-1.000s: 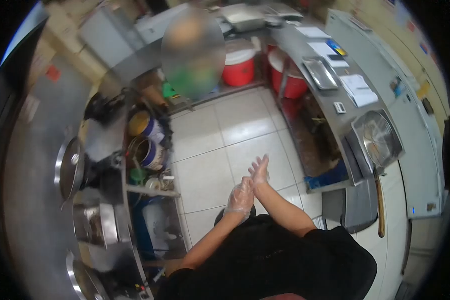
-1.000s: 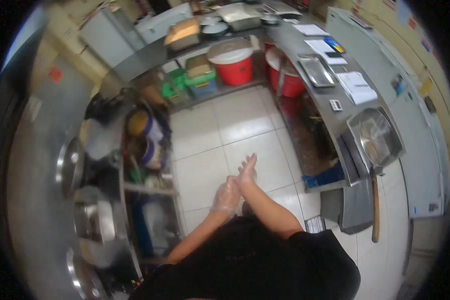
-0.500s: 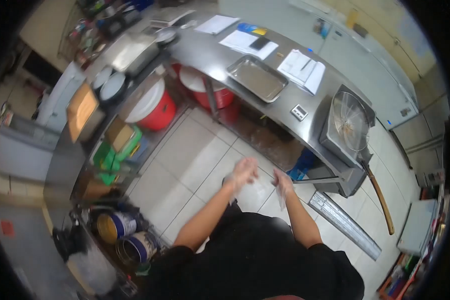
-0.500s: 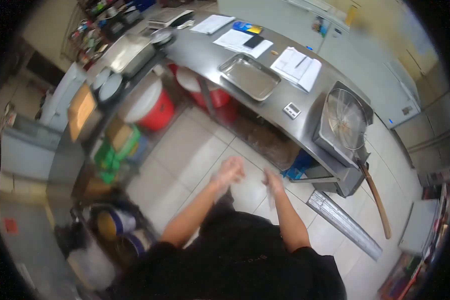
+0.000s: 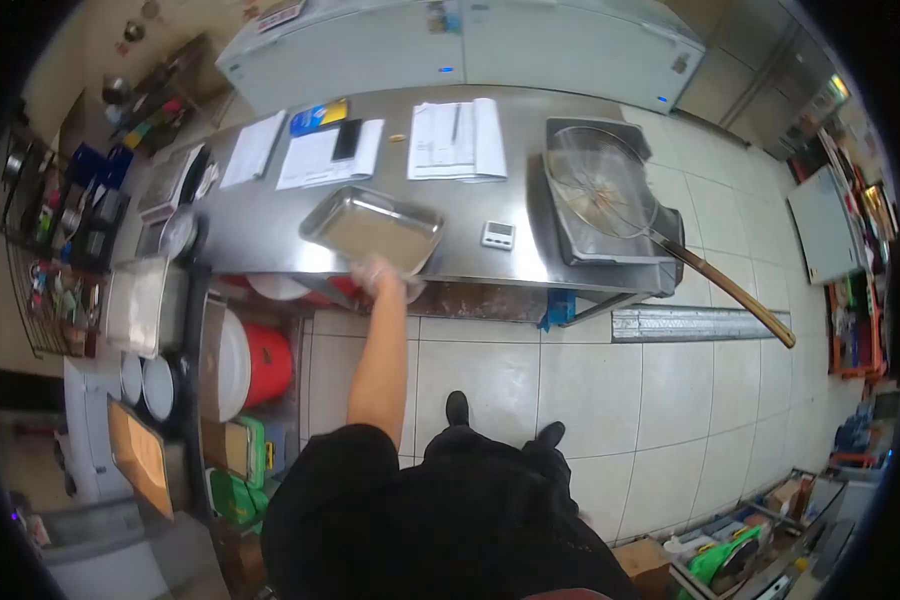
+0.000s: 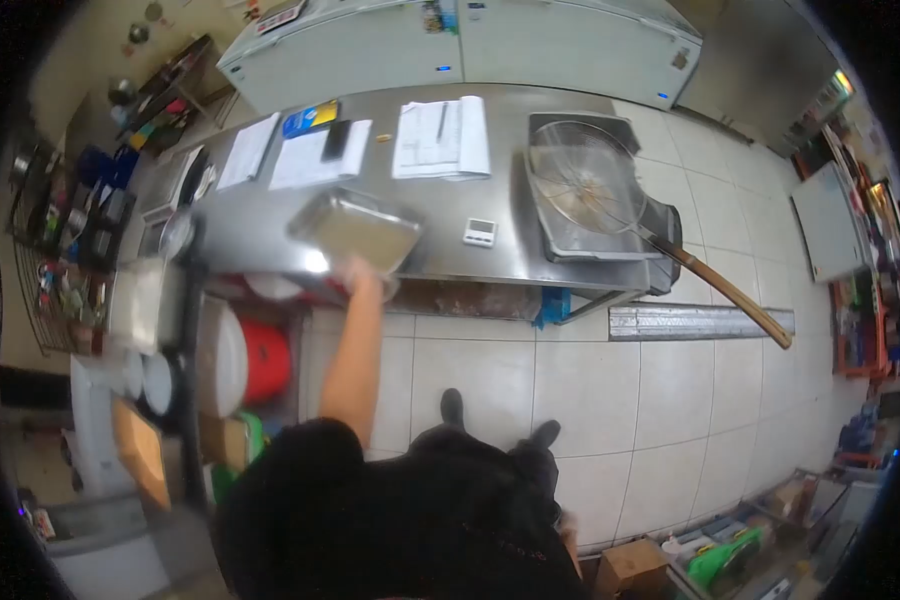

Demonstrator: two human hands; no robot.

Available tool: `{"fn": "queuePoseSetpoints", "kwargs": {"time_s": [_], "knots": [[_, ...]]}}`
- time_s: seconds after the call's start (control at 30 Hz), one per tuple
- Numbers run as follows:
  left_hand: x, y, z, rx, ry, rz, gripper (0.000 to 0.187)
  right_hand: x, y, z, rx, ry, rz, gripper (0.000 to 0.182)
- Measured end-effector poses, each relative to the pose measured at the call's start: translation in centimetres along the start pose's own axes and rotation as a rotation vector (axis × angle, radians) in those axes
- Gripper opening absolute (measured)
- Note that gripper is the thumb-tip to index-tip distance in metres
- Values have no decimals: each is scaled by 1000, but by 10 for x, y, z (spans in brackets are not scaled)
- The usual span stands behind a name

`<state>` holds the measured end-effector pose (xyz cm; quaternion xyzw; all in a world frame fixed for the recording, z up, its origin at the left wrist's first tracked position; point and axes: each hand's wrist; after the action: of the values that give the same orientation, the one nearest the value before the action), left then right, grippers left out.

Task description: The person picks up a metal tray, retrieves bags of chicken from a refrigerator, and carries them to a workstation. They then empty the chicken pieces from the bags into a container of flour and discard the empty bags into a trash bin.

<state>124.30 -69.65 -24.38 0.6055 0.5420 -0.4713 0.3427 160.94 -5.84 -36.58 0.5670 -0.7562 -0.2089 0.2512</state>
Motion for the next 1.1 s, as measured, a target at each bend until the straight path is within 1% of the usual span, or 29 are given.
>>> {"fn": "queuePoseSetpoints", "kwargs": {"time_s": [0.03, 0.07, 0.1, 0.17, 0.2, 0.27, 0.3, 0.37, 0.4, 0.43, 0.5, 0.53, 0.57, 0.6, 0.63, 0.67, 0.7, 0.73, 0.77, 0.8, 0.83, 0.87, 0.9, 0.93, 0.97, 1.0, 1.03, 1.07, 1.1], "knots": [[-35, 19, -26, 64, 92, -86, 46, 2, 0, -9, 8, -19, 45, 27], [-38, 36, -27, 267, 92, -172, 54, 3, 2, -16, 20, -31, 83, 28], [-42, 44, -45, 268, 83, -160, 54, 4, 3, -22, 38, -36, 118, 29], [-61, 58, -102, 229, -60, -42, 69, -7, -1, -28, 74, -50, 182, 31], [-65, 65, -129, 231, -67, -40, 69, -17, 1, -26, 82, -55, 214, 32], [-72, 70, -188, 270, -206, 158, 82, -42, 12, -14, 84, -63, 278, 35], [-79, 70, -223, 278, -209, 156, 82, -63, 14, -8, 87, -74, 312, 36], [-84, 67, -296, 521, -304, 153, 90, -121, 6, -4, 90, -121, 394, 38], [-76, 61, -326, 532, -432, 261, 81, -166, 3, -13, 92, -163, 430, 39], [-77, 52, -377, 571, -419, 257, 81, -202, 4, -17, 84, -201, 481, 40], [-94, 32, -492, 845, -398, 147, 58, -258, -10, -51, 68, -306, 640, 43], [-89, 19, -545, 870, -410, 202, 55, -284, -7, -51, 34, -359, 733, 44], [-85, 7, -599, 896, -433, 247, 52, -345, -49, -2, -9, -403, 829, 45], [-90, -1, -655, 1163, -402, 256, 52, -382, -29, 8, -107, -357, 727, 47], [-71, -9, -696, 1282, -461, 335, 54, -420, -5, 17, -190, -317, 610, 49], [-41, -11, -729, 1373, -639, 576, 57, -440, 32, 17, -348, -294, 807, 50], [-45, -21, -788, 1646, -502, 535, 53, -454, 65, 7, -509, -265, 991, 52], [-25, -28, -833, 1888, -392, 477, 49, -467, 88, -6, -528, -288, 1017, 52], [-1, -43, -877, 2049, -231, 585, 55, -483, 64, -36, -573, -243, 1183, 52], [31, -60, -914, 2197, -56, 703, 62, -489, 91, -35, -616, -197, 1345, 53], [89, -68, -936, 2199, -240, 880, 70, -497, 83, -52, -661, -147, 1503, 54], [154, -83, -961, 2287, -128, 868, 76, -507, 101, -60, -715, -89, 1655, 55], [159, -107, -1013, 2299, -93, 1051, 64, -520, 129, -64, -784, -23, 1799, 57], [186, -129, -1049, 2379, -97, 1060, 56, -545, 191, -58, -862, 46, 1931, 58], [217, -150, -1084, 2458, -100, 1067, 49, -565, 227, -60, -942, 126, 2055, 59], [247, -170, -1117, 2499, -96, 1046, 49, -586, 262, -61, -1020, 215, 2172, 61], [271, -185, -1139, 2509, -48, 1017, 45, -596, 301, -63, -1092, 314, 2285, 63], [305, -228, -1196, 2530, 22, 986, 41, -645, 340, -75, -890, 461, 2468, 68], [326, -254, -1223, 2547, 20, 958, 41, -668, 353, -85, -633, 654, 2614, 75]]}}
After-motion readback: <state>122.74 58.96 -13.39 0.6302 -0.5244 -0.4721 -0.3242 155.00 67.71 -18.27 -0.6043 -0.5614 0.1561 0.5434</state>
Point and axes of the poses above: each hand's wrist, its own z-axis towards the middle knuckle, its own y-axis out of the back of the hand, x = y × z, and after that the axes turned 8 degrees about x, right-handed
